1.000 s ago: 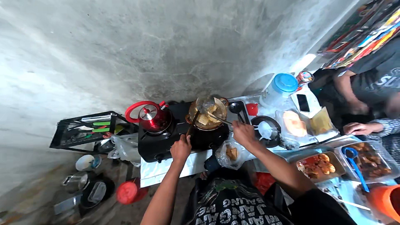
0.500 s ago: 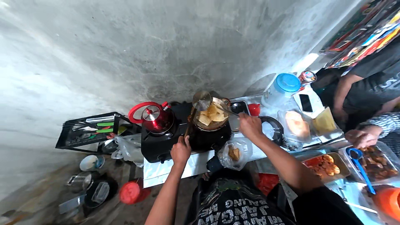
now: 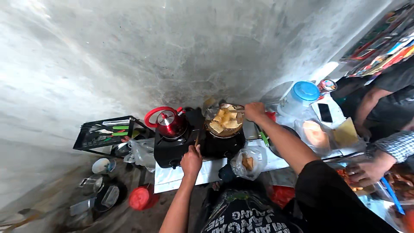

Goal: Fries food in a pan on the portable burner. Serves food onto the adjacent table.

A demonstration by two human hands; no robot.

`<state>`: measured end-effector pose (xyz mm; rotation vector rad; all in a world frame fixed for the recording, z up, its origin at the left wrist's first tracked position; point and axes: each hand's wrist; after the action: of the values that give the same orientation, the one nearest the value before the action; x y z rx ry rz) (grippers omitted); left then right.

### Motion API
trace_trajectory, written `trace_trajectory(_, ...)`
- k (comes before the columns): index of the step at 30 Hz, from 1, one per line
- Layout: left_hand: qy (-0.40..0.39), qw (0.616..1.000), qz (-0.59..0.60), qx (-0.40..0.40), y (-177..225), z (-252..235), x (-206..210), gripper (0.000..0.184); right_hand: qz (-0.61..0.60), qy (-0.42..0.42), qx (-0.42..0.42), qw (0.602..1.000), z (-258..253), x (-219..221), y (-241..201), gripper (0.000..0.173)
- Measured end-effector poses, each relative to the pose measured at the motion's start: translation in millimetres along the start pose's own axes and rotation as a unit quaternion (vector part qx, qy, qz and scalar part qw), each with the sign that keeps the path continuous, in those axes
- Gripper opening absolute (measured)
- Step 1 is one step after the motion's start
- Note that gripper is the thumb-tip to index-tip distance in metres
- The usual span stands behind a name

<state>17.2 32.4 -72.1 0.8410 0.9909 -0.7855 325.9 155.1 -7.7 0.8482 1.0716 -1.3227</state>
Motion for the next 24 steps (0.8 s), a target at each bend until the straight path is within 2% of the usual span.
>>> trace_trajectory(5, -0.006, 1.000, -0.011, -0.004, 2.0, 1.2, 5.2, 0.057, -0.003, -0.017, -0.019, 1.000, -19.5, 1.2, 26.0, 0.028)
trace_trajectory(10, 0.005, 1.000, -0.007, 0.001, -0.8, 4.2, 0.9, 0.058, 0.003, 0.030, 0.003, 1.000, 3.4, -3.4, 34.7, 0.030)
trace_trajectory(16, -0.007, 0.999, -0.032, 0.005, 3.1, 6.8, -1.2, 0.058, 0.033, 0.022, -0.017, 0.999, 21.2, 12.1, 42.6, 0.027)
trace_trajectory(21, 0.006, 1.000, -0.015, 0.024, -0.4, 15.3, -0.6, 0.058, 0.045, 0.052, -0.079, 0.995, 63.7, 20.8, 25.2, 0.022)
trace_trajectory(24, -0.009, 1.000, -0.011, 0.025, 2.4, 14.4, 0.6, 0.055, 0.070, 0.052, -0.124, 0.988, 78.5, 44.3, 6.1, 0.027)
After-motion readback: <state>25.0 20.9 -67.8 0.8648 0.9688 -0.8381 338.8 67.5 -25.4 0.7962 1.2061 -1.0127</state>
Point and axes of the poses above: each hand's wrist, its own z-axis away from the middle knuckle, its own x-axis out of the palm, y = z × x, and after that the axes turned 12 degrees about -x, right-handed
